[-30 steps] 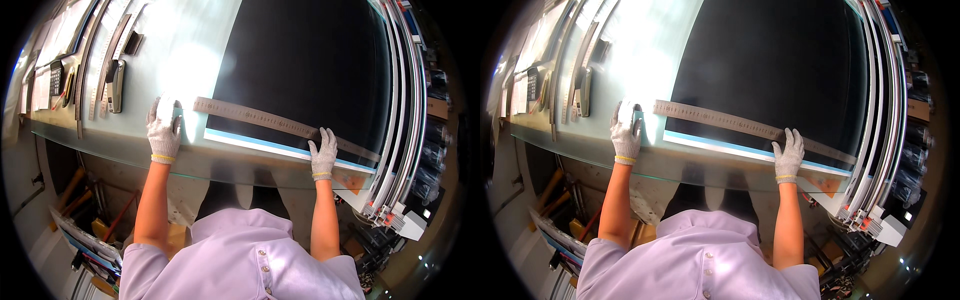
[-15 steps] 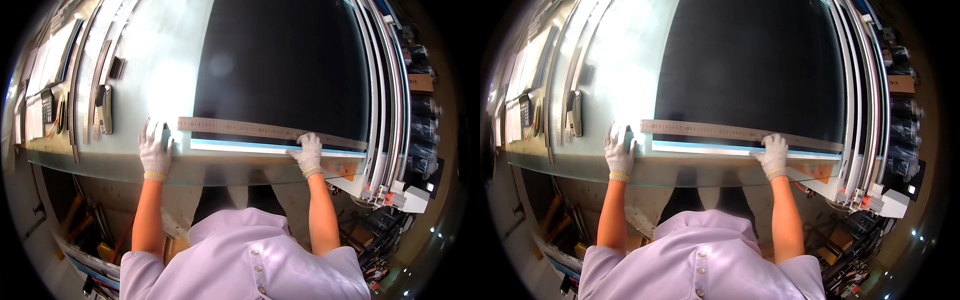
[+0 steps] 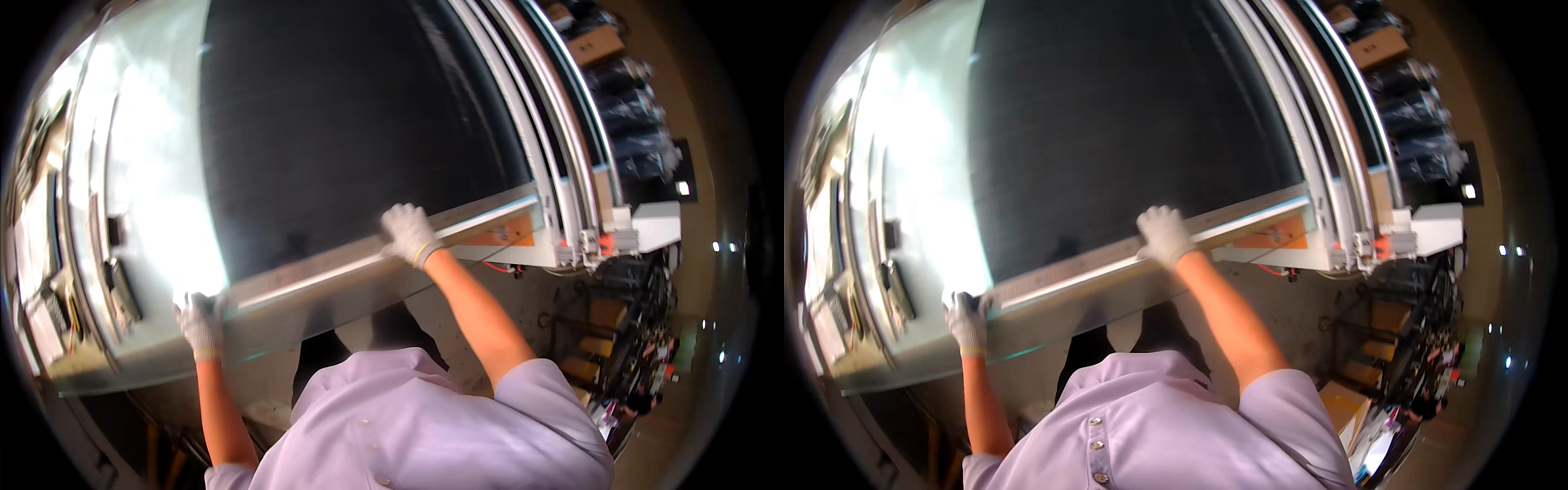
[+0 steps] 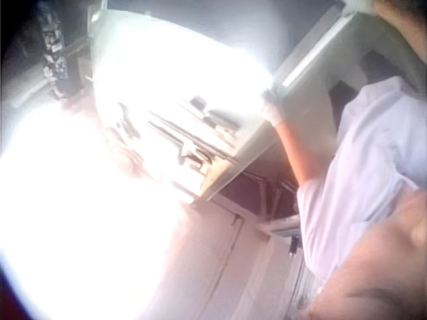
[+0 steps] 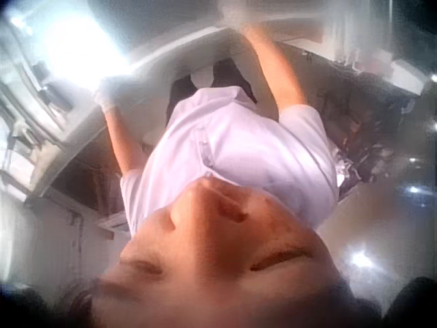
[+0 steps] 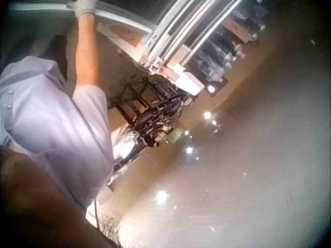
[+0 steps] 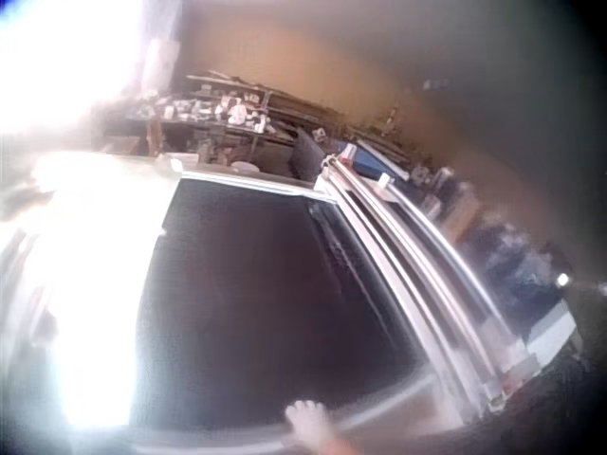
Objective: The person measures and aligns a large sheet of glass on a cutting table using a metal ruler and a utility knife. They mark the glass and then operate a touchscreen control panel to initiate the cutting process. The person repeats the measuring and alignment steps for subsequent cuts.
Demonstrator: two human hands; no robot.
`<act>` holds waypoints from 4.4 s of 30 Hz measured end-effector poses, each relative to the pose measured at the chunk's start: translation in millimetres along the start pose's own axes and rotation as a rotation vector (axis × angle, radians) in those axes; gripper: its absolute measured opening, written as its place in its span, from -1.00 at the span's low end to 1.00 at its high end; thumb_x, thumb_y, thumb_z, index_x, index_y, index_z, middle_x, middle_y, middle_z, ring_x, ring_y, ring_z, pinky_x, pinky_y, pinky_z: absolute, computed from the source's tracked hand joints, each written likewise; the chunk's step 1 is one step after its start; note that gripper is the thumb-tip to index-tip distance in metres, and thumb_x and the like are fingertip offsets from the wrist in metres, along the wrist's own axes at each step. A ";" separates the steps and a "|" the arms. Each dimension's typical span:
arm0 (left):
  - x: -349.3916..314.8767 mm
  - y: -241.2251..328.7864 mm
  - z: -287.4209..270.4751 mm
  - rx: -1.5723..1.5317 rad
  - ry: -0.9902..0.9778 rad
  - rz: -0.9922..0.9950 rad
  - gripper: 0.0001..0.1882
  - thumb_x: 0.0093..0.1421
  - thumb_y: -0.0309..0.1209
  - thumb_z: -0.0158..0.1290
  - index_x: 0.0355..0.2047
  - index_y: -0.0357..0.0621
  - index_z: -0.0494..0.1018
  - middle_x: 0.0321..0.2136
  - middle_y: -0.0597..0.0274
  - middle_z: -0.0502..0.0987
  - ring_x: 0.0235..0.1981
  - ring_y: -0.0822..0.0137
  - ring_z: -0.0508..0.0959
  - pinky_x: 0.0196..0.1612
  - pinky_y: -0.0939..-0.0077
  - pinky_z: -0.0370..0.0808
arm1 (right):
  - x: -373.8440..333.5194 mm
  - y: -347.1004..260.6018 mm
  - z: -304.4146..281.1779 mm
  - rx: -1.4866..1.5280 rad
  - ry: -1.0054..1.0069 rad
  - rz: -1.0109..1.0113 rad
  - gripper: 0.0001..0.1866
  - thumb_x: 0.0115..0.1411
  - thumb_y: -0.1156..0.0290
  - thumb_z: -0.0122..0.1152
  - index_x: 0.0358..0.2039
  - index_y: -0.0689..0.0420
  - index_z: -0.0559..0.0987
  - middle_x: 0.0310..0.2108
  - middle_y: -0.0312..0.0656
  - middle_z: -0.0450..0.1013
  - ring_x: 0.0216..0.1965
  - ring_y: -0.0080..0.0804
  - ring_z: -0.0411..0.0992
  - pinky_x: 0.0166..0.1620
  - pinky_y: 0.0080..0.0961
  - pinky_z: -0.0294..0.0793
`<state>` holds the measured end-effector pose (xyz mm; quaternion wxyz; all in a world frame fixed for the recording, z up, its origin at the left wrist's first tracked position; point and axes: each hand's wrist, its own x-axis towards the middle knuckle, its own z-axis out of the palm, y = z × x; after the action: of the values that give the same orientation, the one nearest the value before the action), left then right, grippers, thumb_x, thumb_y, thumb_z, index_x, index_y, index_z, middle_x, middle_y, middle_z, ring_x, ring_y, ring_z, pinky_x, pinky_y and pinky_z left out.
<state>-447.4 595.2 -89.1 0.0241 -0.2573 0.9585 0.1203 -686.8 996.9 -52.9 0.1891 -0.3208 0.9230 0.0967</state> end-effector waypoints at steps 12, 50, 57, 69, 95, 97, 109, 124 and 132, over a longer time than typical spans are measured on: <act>-76.3 -13.0 21.2 -0.061 0.185 0.085 -0.02 0.08 -0.13 0.29 0.43 -0.11 0.07 0.39 -0.09 0.14 0.37 -0.16 0.17 0.39 0.02 0.14 | -33.8 60.3 59.4 0.350 0.321 0.648 -0.07 0.26 -0.24 0.09 0.46 0.05 0.12 0.49 0.10 -0.11 0.49 0.08 -0.12 0.48 -0.04 -0.13; -154.6 636.7 148.0 -0.734 -0.099 0.810 -0.70 0.31 -0.31 -0.03 -0.06 -0.25 0.47 -0.04 -0.13 0.47 -0.01 -0.14 0.51 0.07 0.09 0.44 | -360.3 402.4 91.5 0.039 1.255 0.703 -0.90 0.23 0.35 0.18 -0.32 0.09 0.55 -0.29 -0.17 0.49 -0.19 -0.13 0.46 -0.06 -0.11 0.38; -227.7 886.5 194.4 -1.161 -0.579 0.405 -0.46 0.43 -0.02 -0.23 -0.12 -0.23 0.56 -0.31 -0.26 0.60 -0.20 -0.28 0.57 -0.08 0.05 0.48 | -385.2 465.4 97.4 0.131 1.026 0.624 -0.86 0.21 0.31 0.22 -0.34 0.09 0.58 -0.30 -0.13 0.53 -0.23 -0.02 0.45 -0.12 -0.09 0.40; -232.1 885.7 201.1 -1.735 -0.844 -0.133 -0.47 0.43 0.07 -0.09 -0.53 -0.04 0.44 -0.70 0.40 0.36 -0.73 0.54 0.26 -0.65 0.58 0.16 | -387.0 479.8 92.7 0.253 0.922 0.553 -0.86 0.13 0.35 0.31 -0.42 0.09 0.53 -0.39 -0.15 0.47 -0.30 -0.03 0.44 -0.16 -0.10 0.39; -171.7 893.4 171.2 -1.025 -0.984 0.539 -0.75 0.17 -0.55 0.21 -0.11 -0.30 0.62 -0.25 0.05 0.70 -0.21 0.35 0.68 -0.08 0.50 0.58 | -390.8 385.1 186.2 1.013 1.064 0.705 -0.92 0.28 0.48 0.22 -0.23 0.17 0.59 -0.44 -0.27 0.51 -0.50 -0.44 0.42 -0.40 -0.42 0.41; -162.2 886.2 184.9 -1.011 -0.853 0.671 -0.75 0.16 -0.50 0.24 -0.14 -0.25 0.64 -0.28 0.03 0.70 -0.23 0.29 0.69 -0.09 0.45 0.59 | -373.5 393.9 171.2 1.606 1.110 0.861 -0.91 0.32 0.46 0.19 -0.23 0.19 0.58 -0.45 -0.30 0.51 -0.51 -0.53 0.42 -0.44 -0.49 0.42; -150.6 799.0 163.0 -0.706 -0.672 0.697 -0.53 0.25 -0.20 0.12 0.15 0.01 0.48 -0.16 -0.05 0.64 -0.18 -0.05 0.65 -0.04 0.14 0.54 | -309.9 439.1 221.3 2.182 1.330 0.910 -0.77 0.34 0.25 0.24 -0.15 0.14 0.61 -0.35 -0.33 0.56 -0.43 -0.58 0.49 -0.36 -0.63 0.46; -159.3 419.0 90.3 -1.084 -0.063 -0.252 -0.73 0.33 -0.39 0.06 -0.04 -0.22 0.61 -0.28 0.28 0.65 -0.37 0.54 0.53 -0.25 0.56 0.53 | -286.6 429.6 234.1 1.914 1.466 0.862 -0.81 0.29 0.39 0.29 -0.14 0.19 0.59 -0.32 -0.19 0.61 -0.44 -0.49 0.52 -0.42 -0.62 0.50; -33.3 107.9 50.4 -0.059 0.692 -0.589 -0.53 0.18 -0.29 0.20 0.11 -0.08 0.51 -0.12 0.00 0.59 -0.07 -0.01 0.57 0.07 0.19 0.47 | -282.5 257.9 220.8 1.898 0.803 0.748 -0.77 0.28 0.54 0.09 -0.06 0.18 0.54 -0.30 -0.17 0.55 -0.32 -0.38 0.54 -0.29 -0.48 0.56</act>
<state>-473.2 714.2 -110.8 -0.2719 -0.5446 0.7923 0.0423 -581.4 1420.1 -122.9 0.0032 0.2478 0.6553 -0.7136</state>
